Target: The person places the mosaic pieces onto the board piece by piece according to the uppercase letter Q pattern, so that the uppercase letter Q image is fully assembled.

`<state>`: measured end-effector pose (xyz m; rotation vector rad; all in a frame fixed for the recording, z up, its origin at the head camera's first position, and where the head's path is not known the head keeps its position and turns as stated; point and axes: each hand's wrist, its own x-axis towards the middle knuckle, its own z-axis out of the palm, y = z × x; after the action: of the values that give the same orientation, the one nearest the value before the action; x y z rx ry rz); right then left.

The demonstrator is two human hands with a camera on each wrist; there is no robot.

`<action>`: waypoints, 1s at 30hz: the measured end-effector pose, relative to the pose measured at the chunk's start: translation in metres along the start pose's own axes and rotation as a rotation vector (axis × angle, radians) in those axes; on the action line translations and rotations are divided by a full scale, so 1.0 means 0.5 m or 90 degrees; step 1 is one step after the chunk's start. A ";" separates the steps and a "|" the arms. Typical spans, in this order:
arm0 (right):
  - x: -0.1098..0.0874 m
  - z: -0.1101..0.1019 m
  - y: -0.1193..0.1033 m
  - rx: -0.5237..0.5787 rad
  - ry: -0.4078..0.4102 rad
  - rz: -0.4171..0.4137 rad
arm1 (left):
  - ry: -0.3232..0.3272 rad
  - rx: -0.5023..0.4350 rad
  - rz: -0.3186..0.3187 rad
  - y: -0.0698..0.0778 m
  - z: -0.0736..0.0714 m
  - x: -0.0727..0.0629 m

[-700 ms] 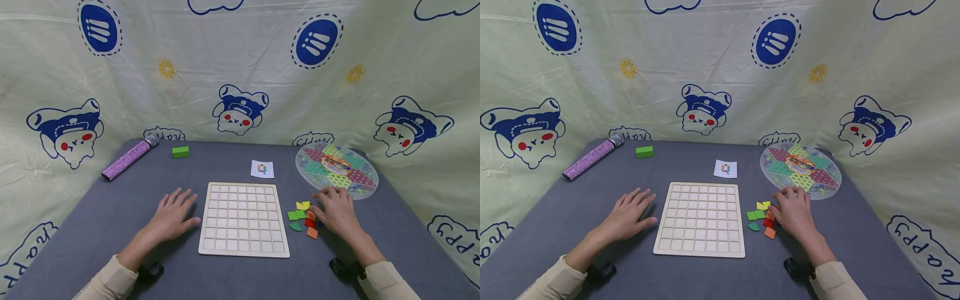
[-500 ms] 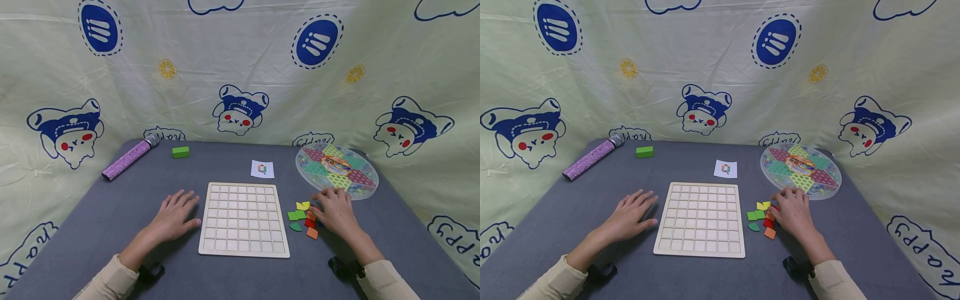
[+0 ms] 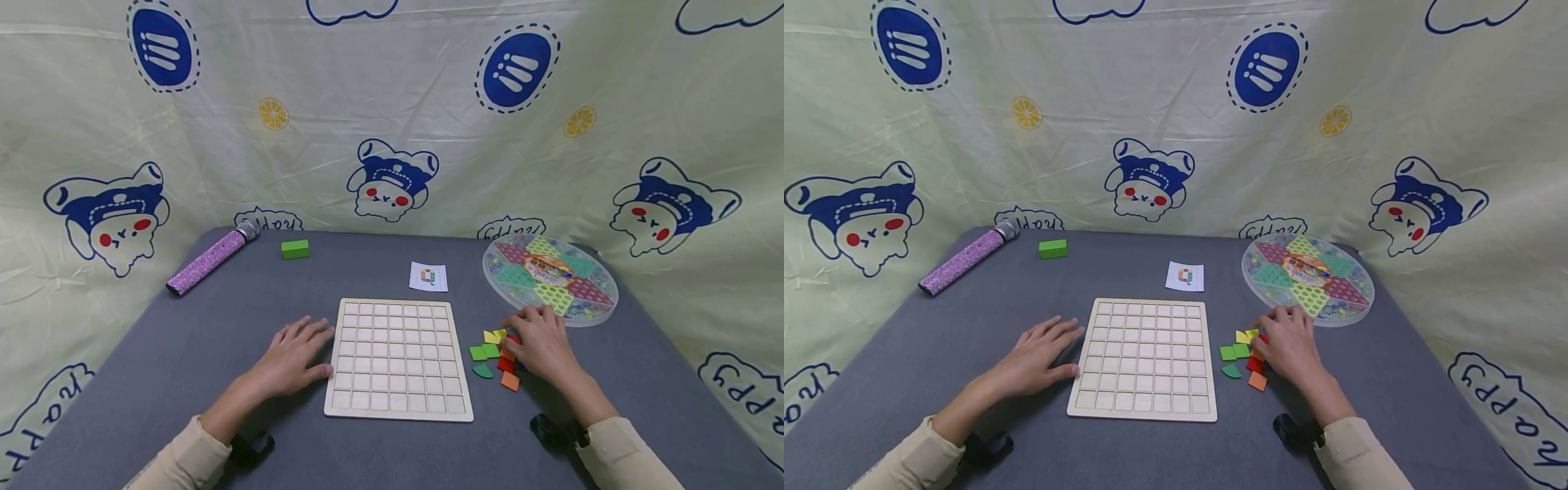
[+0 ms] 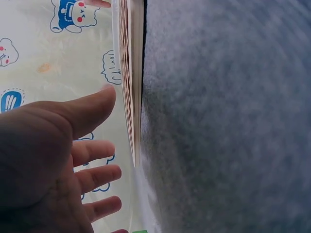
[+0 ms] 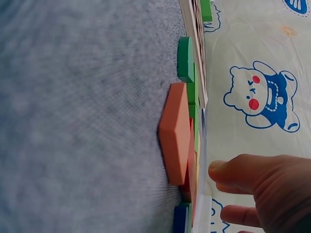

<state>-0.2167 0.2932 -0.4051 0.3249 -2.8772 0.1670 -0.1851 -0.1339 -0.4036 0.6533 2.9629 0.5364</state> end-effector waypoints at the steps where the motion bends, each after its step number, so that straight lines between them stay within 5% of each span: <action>1: 0.001 0.000 -0.001 -0.001 0.001 0.005 | -0.002 -0.002 0.001 0.000 0.001 0.000; 16: 0.006 0.003 0.000 0.005 -0.033 0.014 | -0.073 -0.029 0.033 -0.003 0.003 0.000; 30: 0.013 0.007 0.001 0.012 -0.056 0.018 | -0.100 -0.030 0.034 -0.006 0.011 0.004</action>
<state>-0.2239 0.2919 -0.4066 0.3028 -2.9700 0.1886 -0.1874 -0.1340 -0.4096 0.7347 2.7858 0.5300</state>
